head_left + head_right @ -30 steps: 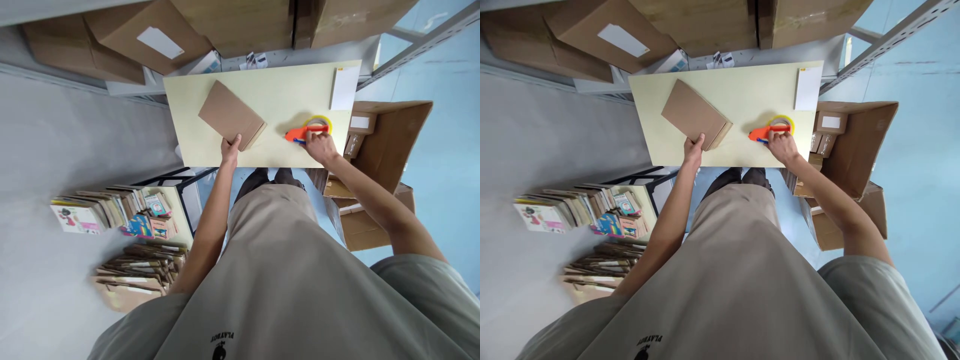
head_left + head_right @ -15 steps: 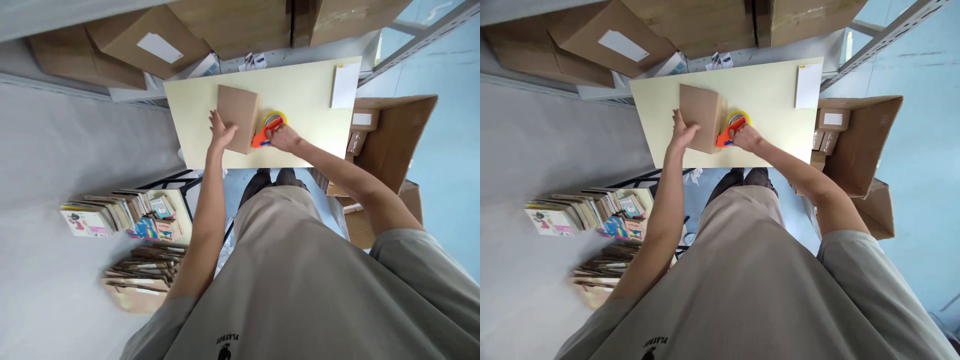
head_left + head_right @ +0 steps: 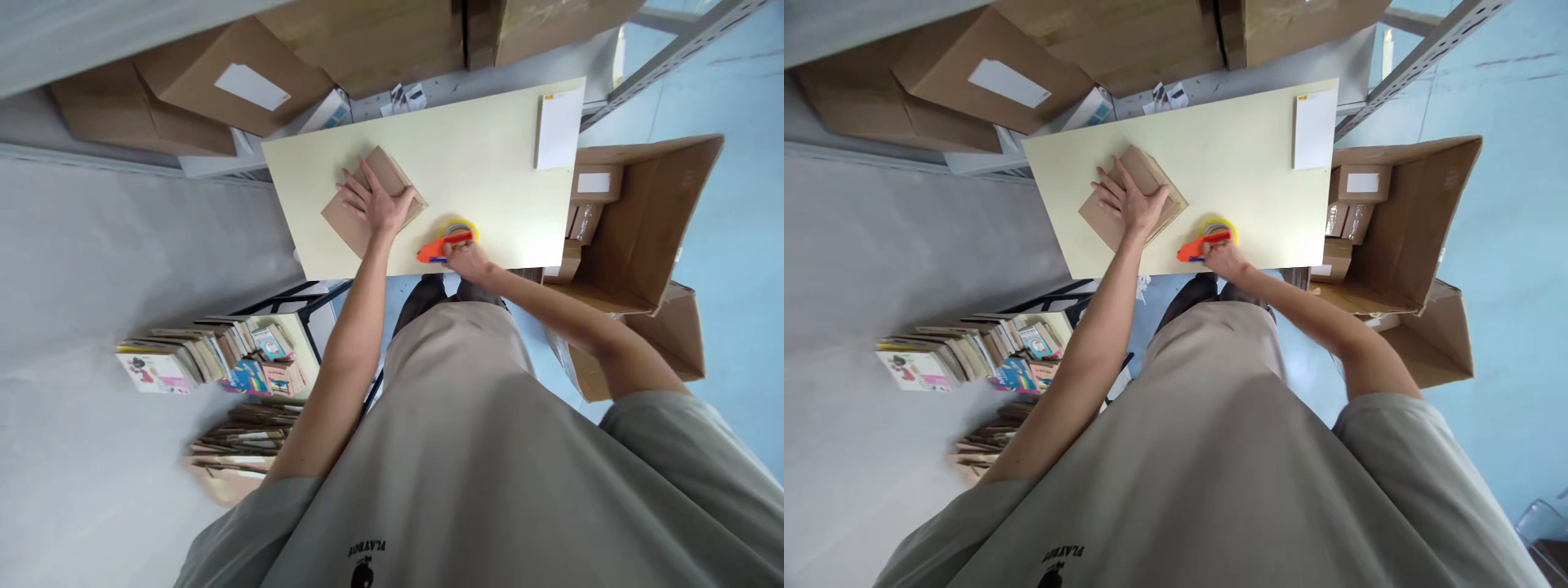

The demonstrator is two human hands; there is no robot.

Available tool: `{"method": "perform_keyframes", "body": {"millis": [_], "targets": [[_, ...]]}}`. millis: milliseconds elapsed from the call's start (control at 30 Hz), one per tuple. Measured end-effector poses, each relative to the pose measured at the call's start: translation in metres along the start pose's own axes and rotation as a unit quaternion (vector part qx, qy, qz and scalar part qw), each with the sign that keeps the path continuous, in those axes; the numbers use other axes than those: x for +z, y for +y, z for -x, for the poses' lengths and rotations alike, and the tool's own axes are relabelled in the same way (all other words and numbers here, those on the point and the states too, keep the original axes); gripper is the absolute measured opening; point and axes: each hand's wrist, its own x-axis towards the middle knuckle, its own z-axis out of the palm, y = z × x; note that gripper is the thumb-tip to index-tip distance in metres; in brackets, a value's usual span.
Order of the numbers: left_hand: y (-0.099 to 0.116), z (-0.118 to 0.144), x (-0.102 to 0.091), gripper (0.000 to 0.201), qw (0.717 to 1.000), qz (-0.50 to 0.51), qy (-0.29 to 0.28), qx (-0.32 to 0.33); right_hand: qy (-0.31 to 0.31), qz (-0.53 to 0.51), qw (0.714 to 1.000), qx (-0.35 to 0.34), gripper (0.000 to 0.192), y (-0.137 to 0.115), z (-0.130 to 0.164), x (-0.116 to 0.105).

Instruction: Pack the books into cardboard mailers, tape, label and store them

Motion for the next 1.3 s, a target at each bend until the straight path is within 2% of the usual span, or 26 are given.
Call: {"method": "perform_keyframes", "body": {"millis": [33, 133, 233, 333, 467, 667, 767, 833, 900, 1033, 1100, 1167, 1300], "targets": [[-0.001, 0.001, -0.001, 0.125, 1.000, 0.000, -0.002, 0.004, 0.008, 0.002, 1.000, 0.021, 0.058, 0.021, 0.010, 0.003], [-0.002, 0.002, 0.000, 0.124, 1.000, 0.004, -0.010, 0.016, 0.089, -0.021, 0.993, 0.070, 0.070, 0.075, 0.023, 0.001], [-0.007, 0.004, 0.004, 0.126, 0.999, 0.005, -0.013, 0.034, 0.136, -0.035, 0.988, 0.069, 0.076, 0.095, 0.004, -0.013], [-0.020, 0.005, 0.007, 0.127, 0.996, -0.009, -0.018, 0.088, 0.140, -0.018, 0.988, 0.056, 0.073, 0.084, -0.027, -0.027], [-0.040, 0.012, 0.013, 0.119, 0.992, -0.021, -0.015, 0.127, 0.103, 0.037, 0.994, 0.013, 0.069, 0.048, -0.051, -0.028], [-0.060, 0.044, 0.016, 0.086, 0.982, -0.014, -0.044, 0.183, 0.052, 0.078, 0.994, -0.064, 0.060, -0.024, -0.053, -0.016], [-0.068, 0.057, 0.014, 0.077, 0.979, -0.014, -0.052, 0.196, 0.032, 0.098, 0.991, -0.080, 0.059, -0.044, -0.040, -0.012], [-0.070, 0.061, 0.013, 0.076, 0.978, -0.011, -0.051, 0.200, 0.020, 0.112, 0.989, -0.092, 0.057, -0.037, -0.025, -0.009], [-0.069, 0.064, 0.013, 0.077, 0.978, -0.002, -0.049, 0.201, 0.008, 0.127, 0.988, -0.091, 0.054, -0.012, -0.008, -0.009], [-0.057, 0.071, 0.009, 0.083, 0.979, 0.004, -0.061, 0.194, 0.014, 0.155, 0.988, -0.013, 0.054, 0.058, 0.019, -0.023], [-0.049, 0.075, 0.004, 0.086, 0.981, -0.009, -0.072, 0.178, 0.035, 0.149, 0.988, 0.023, 0.061, 0.079, 0.021, -0.035], [-0.042, 0.078, -0.001, 0.087, 0.984, -0.017, -0.080, 0.160, 0.069, 0.128, 0.989, 0.041, 0.065, 0.083, 0.014, -0.049], [-0.032, 0.081, -0.002, 0.084, 0.986, -0.006, -0.071, 0.149, 0.123, 0.088, 0.988, 0.044, 0.069, 0.056, -0.017, -0.070]]}}
